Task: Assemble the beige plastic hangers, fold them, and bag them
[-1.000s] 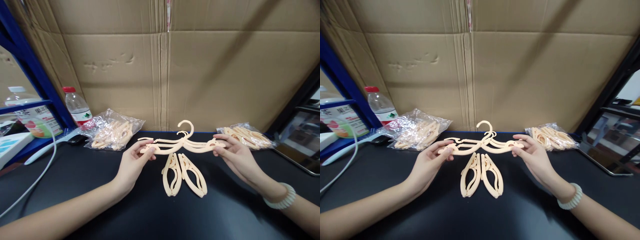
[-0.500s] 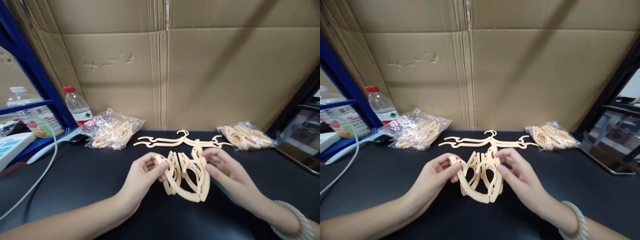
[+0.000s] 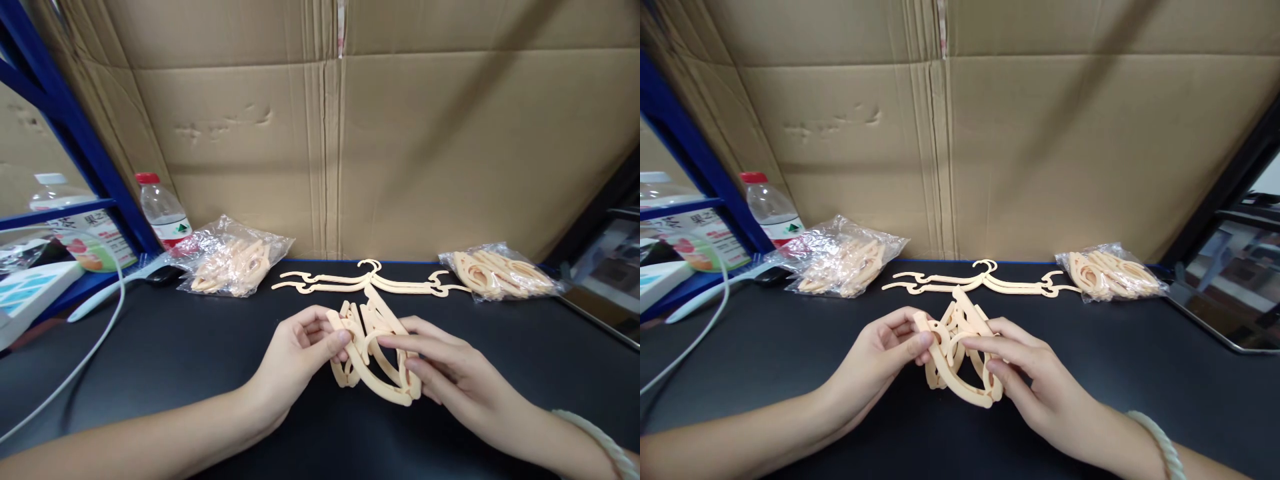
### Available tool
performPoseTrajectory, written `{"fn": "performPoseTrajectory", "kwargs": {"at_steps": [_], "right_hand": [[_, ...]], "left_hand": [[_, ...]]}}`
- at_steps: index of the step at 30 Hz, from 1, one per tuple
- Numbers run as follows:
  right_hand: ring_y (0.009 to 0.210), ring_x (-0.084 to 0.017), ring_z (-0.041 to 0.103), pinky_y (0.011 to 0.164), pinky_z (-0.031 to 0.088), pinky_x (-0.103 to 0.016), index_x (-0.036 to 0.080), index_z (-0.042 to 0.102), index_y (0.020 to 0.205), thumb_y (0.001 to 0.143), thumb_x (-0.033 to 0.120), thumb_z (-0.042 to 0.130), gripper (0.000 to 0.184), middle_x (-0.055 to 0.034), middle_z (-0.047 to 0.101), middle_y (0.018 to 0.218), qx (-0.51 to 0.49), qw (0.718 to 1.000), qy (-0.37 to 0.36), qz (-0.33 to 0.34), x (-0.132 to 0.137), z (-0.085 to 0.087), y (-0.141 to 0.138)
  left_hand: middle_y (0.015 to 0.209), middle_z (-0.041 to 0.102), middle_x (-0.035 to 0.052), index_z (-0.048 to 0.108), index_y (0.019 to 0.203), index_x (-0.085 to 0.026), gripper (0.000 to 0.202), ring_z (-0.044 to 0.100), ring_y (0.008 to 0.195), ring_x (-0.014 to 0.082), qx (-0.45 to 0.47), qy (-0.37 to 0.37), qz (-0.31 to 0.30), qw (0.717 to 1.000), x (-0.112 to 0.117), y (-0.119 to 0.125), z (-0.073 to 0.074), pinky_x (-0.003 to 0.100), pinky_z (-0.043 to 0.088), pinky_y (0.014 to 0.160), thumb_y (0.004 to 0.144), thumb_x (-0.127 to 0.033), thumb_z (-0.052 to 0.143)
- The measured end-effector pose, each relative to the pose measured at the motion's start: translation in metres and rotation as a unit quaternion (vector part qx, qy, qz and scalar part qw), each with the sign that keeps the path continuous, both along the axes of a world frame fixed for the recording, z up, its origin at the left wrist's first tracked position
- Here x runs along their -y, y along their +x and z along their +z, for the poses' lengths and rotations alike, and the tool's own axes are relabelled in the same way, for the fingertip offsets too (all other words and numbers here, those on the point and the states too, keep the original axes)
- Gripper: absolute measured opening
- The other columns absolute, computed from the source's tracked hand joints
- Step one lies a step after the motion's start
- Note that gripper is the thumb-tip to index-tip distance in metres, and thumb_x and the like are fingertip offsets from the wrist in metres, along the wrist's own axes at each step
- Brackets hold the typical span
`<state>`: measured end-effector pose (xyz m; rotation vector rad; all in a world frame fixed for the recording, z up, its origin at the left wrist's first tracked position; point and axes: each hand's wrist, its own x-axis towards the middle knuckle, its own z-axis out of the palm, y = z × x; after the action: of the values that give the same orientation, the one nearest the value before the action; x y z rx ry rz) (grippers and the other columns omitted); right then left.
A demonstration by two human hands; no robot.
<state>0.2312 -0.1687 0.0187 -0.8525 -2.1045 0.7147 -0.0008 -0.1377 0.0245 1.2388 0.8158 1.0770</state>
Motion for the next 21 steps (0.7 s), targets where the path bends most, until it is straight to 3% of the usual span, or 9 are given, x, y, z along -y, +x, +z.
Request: {"fn": "performPoseTrajectory", "kwargs": {"at_steps": [5, 10, 17, 21], "right_hand": [[0.094, -0.017, 0.063, 0.081, 0.055, -0.030, 0.033, 0.054, 0.134, 0.098, 0.013, 0.041, 0.043, -0.0063, 0.062, 0.111, 0.023, 0.999, 0.041, 0.013, 0.003, 0.005, -0.003], [0.110, -0.021, 0.061, 0.090, 0.054, -0.032, 0.035, 0.055, 0.133, 0.097, 0.014, 0.045, 0.043, -0.0061, 0.062, 0.121, 0.058, 0.997, 0.054, 0.019, 0.009, 0.006, -0.004], [0.108, -0.021, 0.064, 0.091, 0.056, -0.035, 0.039, 0.049, 0.136, 0.096, 0.021, 0.050, 0.044, -0.0041, 0.065, 0.121, 0.077, 0.996, 0.028, 0.033, 0.014, 0.009, -0.002], [0.108, -0.022, 0.064, 0.088, 0.057, -0.035, 0.041, 0.039, 0.143, 0.096, 0.025, 0.051, 0.051, -0.0050, 0.057, 0.134, 0.056, 0.998, -0.004, 0.030, 0.014, 0.006, 0.000]], "left_hand": [[0.068, 0.065, 0.0017, 0.063, 0.077, -0.016, 0.024, 0.060, 0.061, 0.0143, -0.038, 0.036, -0.023, 0.998, 0.003, -0.001, 0.005, 0.026, 0.050, 0.061, 0.073, -0.034, 0.079], [0.072, 0.064, 0.0022, 0.065, 0.083, -0.016, 0.025, 0.059, 0.064, 0.0147, -0.049, 0.033, -0.025, 0.998, 0.004, 0.000, 0.004, 0.026, 0.049, 0.062, 0.075, -0.036, 0.077], [0.072, 0.061, 0.0026, 0.063, 0.074, -0.015, 0.028, 0.056, 0.068, 0.0145, -0.076, 0.037, -0.040, 0.996, 0.003, 0.001, 0.005, 0.026, 0.046, 0.065, 0.082, -0.041, 0.069], [0.070, 0.061, 0.0025, 0.064, 0.075, -0.014, 0.030, 0.055, 0.065, 0.0142, -0.071, 0.026, -0.038, 0.996, -0.001, -0.001, 0.007, 0.025, 0.046, 0.061, 0.082, -0.043, 0.069]]}}
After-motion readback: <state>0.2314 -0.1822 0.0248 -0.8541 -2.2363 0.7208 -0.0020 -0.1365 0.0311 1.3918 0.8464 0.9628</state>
